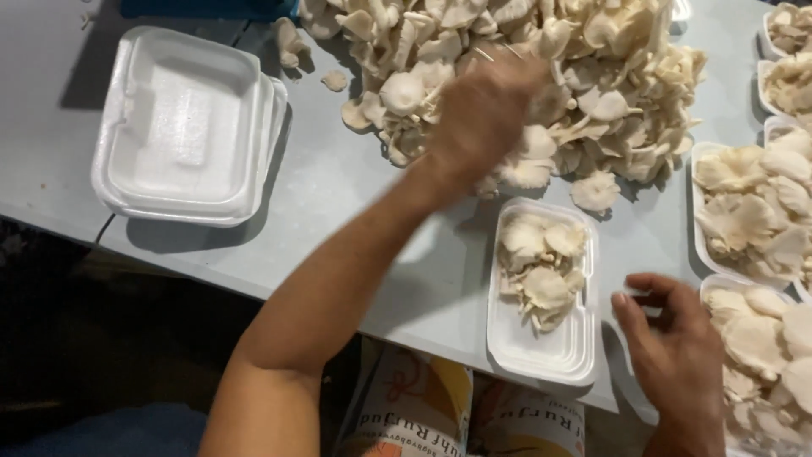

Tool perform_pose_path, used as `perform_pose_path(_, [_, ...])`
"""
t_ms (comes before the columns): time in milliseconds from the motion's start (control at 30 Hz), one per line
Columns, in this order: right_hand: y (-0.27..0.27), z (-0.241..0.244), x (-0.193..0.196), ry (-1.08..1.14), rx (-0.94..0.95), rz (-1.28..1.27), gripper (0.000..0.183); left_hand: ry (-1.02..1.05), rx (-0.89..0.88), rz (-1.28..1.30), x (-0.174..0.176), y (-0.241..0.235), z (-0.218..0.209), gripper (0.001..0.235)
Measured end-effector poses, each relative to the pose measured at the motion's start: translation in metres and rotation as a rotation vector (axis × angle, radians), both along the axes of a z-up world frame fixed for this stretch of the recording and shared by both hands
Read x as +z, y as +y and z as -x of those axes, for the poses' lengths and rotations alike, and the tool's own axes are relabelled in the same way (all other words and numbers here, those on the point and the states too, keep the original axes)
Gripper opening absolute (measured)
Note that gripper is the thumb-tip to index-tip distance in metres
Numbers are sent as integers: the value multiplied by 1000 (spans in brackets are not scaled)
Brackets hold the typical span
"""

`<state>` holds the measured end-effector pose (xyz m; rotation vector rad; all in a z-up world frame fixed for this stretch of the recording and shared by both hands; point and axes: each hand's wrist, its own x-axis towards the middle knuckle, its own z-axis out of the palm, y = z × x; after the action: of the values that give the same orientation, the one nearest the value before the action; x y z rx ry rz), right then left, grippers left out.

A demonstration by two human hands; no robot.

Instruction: The person separates oyster mushrooms from a large pile on a table and places them into white styrofoam containers. They handle the mushrooms by hand, arranging them into the containers one by one.

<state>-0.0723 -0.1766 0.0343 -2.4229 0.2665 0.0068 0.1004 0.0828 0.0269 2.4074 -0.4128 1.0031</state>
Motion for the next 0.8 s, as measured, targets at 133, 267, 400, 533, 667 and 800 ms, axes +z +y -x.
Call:
perform_pose_path(133, [-8, -21, 3, -429, 204, 144, 15, 71, 275, -19, 3, 54, -24, 17])
perform_pose_path(267, [8, -64, 20, -418, 396, 169, 9, 175, 211, -23, -1, 83, -18, 5])
perform_pose_path(400, [10, -101, 12, -195, 308, 230, 27, 242, 261, -79, -1, 86, -12, 23])
perform_pose_path(533, [25, -108, 25, 144, 370, 430, 34, 499, 317, -135, -2, 84, -6, 11])
perform_pose_path(667, [24, -121, 24, 243, 443, 335, 32, 411, 363, -209, -3, 83, -8, 50])
perform_pose_path(800, [22, -121, 34, 347, 359, 170, 29, 213, 326, -170, 3, 81, 3, 26])
